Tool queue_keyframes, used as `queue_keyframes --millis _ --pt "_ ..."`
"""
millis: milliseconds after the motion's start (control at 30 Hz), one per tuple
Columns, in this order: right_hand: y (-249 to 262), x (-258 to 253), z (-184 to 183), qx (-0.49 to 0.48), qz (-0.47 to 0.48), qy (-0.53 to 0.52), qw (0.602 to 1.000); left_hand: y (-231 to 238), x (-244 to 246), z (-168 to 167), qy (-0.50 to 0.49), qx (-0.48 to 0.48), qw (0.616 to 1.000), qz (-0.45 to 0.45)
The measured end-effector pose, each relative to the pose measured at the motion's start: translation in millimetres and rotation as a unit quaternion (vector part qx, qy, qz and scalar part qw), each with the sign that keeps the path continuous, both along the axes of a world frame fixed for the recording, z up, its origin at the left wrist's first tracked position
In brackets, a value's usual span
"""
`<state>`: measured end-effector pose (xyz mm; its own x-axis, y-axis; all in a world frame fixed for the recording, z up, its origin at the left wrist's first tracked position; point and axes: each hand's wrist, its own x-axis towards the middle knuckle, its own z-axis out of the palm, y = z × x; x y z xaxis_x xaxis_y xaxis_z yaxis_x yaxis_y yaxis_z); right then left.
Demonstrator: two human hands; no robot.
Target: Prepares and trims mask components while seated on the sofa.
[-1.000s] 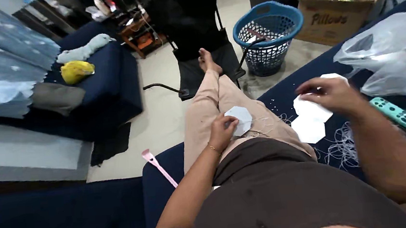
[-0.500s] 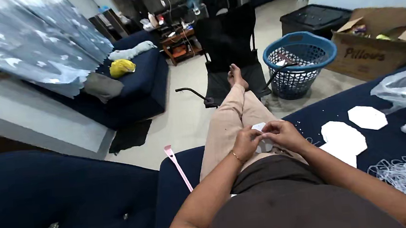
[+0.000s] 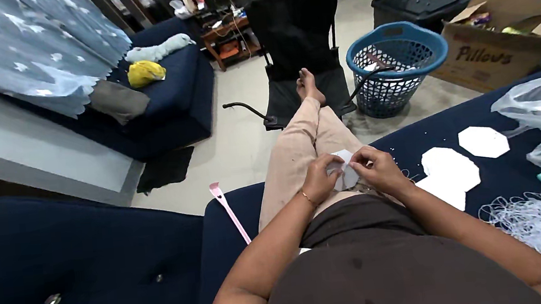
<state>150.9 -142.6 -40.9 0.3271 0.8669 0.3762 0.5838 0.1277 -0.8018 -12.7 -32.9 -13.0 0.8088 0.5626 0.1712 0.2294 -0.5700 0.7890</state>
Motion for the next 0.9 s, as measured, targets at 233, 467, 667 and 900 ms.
queue_keyframes --millis 233,467,667,900 --pt "2.8 -8.1 -2.6 0.098 -0.035 -0.015 0.994 -1.9 2.4 -3.0 -0.029 -0.084 0.995 0.054" --pt "-2.9 -12.2 8.0 0.217 -0.049 -0.030 0.975 -0.9 2.1 -6.6 -0.033 -0.058 0.997 0.041" --pt "-0.2 -7.3 -5.9 0.148 -0.027 -0.014 0.989 1.0 1.8 -7.3 -0.046 -0.077 0.995 0.037" --pt "0.2 -3.2 -13.7 0.094 -0.023 0.067 0.993 1.4 1.5 -7.6 -0.028 -0.077 0.996 0.018"
